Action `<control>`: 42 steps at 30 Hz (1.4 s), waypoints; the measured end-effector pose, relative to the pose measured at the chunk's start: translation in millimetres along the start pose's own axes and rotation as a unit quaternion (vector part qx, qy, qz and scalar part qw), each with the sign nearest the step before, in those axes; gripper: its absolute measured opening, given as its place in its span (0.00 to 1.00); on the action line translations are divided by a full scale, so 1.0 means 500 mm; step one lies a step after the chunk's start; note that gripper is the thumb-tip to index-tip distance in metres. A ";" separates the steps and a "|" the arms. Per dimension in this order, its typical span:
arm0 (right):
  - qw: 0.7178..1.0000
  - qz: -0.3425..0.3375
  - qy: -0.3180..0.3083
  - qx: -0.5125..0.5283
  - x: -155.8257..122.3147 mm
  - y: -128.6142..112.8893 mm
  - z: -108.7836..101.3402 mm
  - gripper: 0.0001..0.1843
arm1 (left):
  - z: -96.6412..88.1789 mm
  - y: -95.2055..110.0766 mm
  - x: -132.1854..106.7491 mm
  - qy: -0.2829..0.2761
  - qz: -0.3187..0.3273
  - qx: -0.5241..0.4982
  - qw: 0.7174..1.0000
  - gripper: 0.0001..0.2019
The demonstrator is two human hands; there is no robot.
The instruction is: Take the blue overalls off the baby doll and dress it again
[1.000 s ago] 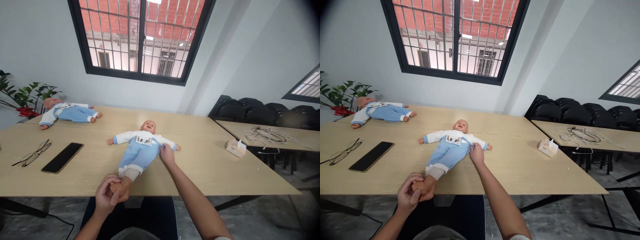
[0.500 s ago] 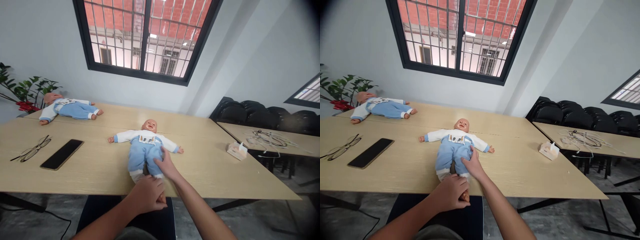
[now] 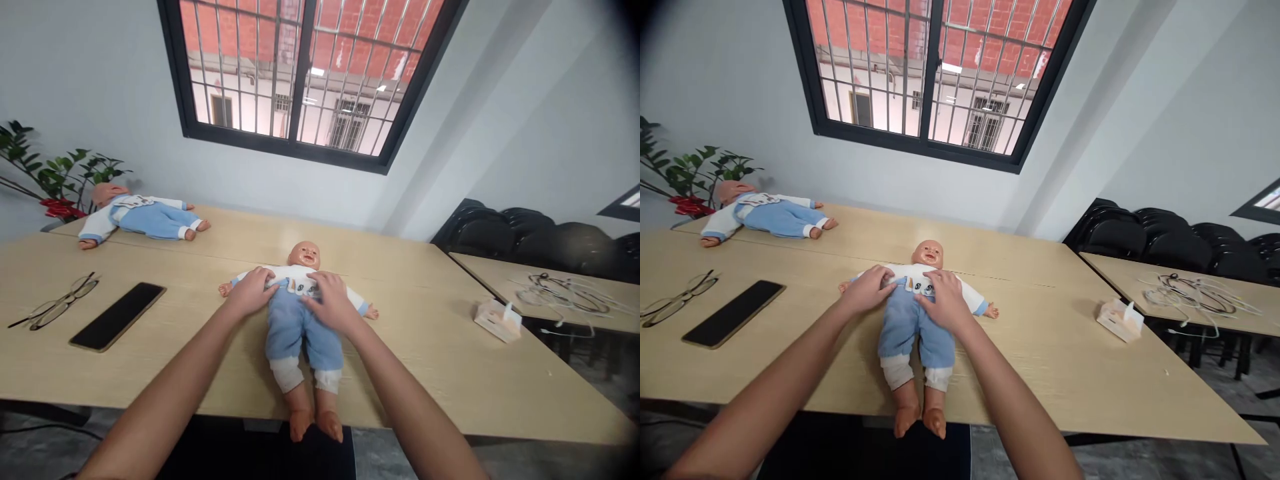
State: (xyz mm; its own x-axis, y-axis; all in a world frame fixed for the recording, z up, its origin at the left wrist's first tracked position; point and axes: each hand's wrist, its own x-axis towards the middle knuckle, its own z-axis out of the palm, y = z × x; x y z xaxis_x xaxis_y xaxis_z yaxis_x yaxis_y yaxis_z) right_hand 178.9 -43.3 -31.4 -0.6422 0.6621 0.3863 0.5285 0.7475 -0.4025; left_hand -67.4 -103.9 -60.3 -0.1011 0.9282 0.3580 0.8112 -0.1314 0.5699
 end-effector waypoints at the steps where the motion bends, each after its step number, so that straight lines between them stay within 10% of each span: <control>1: 0.999 -0.011 -0.013 -0.027 0.035 -0.009 0.014 0.30 | 0.010 -0.025 0.015 -0.019 -0.002 -0.008 1.000 0.11; 11: 0.986 -0.025 -0.128 -0.101 0.161 -0.017 0.069 0.09 | 0.074 -0.076 0.013 0.071 0.001 -0.134 0.988 0.04; 23: 0.978 -0.012 -0.179 0.108 0.176 0.003 0.038 0.19 | 0.062 -0.110 0.010 -0.074 -0.062 -0.425 0.900 0.17; 27: 0.982 -0.053 -0.169 0.068 0.172 0.002 0.042 0.25 | 0.064 -0.098 0.009 -0.048 -0.050 -0.349 0.934 0.12; 34: 0.982 -0.108 -0.110 -0.111 0.142 -0.022 0.064 0.24 | 0.089 -0.059 0.006 0.236 -0.013 -0.101 0.966 0.09; 42: 0.985 -0.087 -0.076 -0.130 0.133 -0.039 0.051 0.09 | 0.089 -0.075 0.008 0.075 -0.057 -0.077 0.993 0.08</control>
State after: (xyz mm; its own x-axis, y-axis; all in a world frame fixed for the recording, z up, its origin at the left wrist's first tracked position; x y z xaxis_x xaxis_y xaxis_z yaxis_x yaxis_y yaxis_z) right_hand 111.6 -15.4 -19.0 -0.8016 0.5210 0.2933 0.5139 0.8511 -0.1074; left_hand -72.8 -79.7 -113.1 -0.2811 0.8789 0.3854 0.6930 -0.0920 0.7151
